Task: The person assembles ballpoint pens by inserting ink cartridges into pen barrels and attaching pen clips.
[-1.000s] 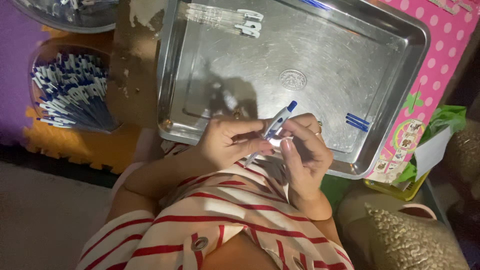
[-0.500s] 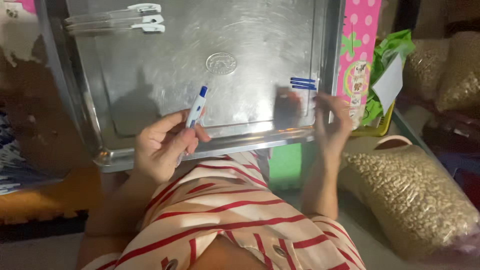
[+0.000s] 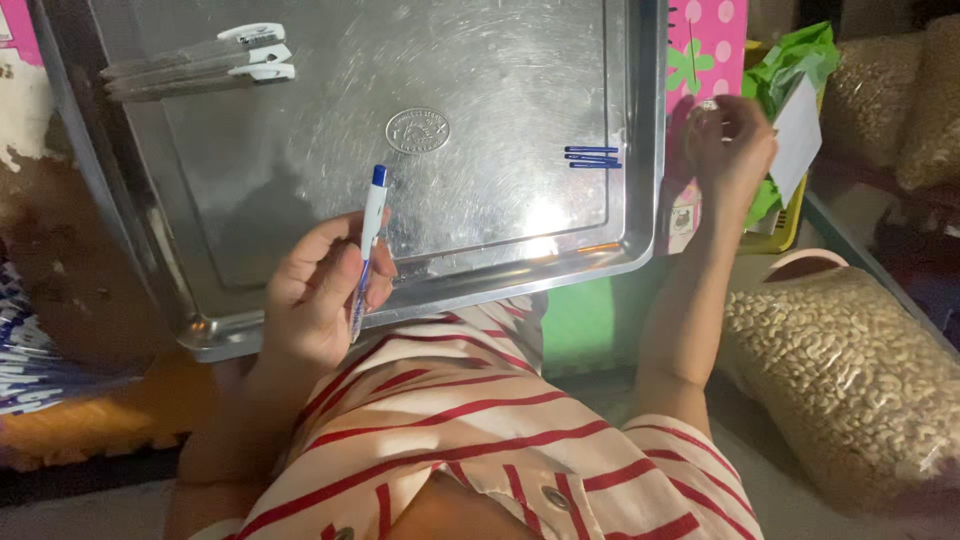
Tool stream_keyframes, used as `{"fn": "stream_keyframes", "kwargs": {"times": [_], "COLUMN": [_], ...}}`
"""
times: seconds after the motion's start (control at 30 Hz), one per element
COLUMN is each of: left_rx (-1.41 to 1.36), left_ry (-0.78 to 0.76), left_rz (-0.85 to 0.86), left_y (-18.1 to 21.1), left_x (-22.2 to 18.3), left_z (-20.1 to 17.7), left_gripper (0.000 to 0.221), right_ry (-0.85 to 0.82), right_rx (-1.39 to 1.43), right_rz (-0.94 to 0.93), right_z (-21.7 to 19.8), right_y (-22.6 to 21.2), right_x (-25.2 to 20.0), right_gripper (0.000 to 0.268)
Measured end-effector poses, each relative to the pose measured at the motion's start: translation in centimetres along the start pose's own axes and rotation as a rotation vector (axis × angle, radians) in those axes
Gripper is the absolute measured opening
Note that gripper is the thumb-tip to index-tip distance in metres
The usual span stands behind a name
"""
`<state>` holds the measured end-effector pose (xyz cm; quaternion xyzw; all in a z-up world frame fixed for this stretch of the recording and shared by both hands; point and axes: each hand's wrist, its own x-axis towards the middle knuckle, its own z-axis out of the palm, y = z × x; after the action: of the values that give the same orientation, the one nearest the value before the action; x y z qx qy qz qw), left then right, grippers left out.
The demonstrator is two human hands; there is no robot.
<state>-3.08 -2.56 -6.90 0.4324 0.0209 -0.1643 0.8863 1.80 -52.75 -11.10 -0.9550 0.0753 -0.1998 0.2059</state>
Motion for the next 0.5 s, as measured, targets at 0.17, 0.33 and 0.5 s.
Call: {"fn": "stream_keyframes", "kwargs": {"times": [0.17,0.33,0.5], "left_rx": [0.032,-0.095,-0.393], "left_ry": [0.058,0.071,-0.07], "left_rz": [-0.119,-0.125,-0.108], "left_y": [1.1,-0.4,-0.3], "left_x": [-0.1,-0.3,-0.5], "left_z": [0.6,0.8,1.0], "left_gripper": [0.045,0.045,0.037], "right_ry": [-0.094,-0.184,-0.378], "right_rx": [0.04,-0.061,-0.339], "right_rz": [0.053,0.172,0.048], "right_z": [1.8,5.8,6.6], "right_y": [5.1,9.4,11.3], "right_x": [4.0,7.3,7.9], "right_gripper": [0.014,0.017,0.054]}}
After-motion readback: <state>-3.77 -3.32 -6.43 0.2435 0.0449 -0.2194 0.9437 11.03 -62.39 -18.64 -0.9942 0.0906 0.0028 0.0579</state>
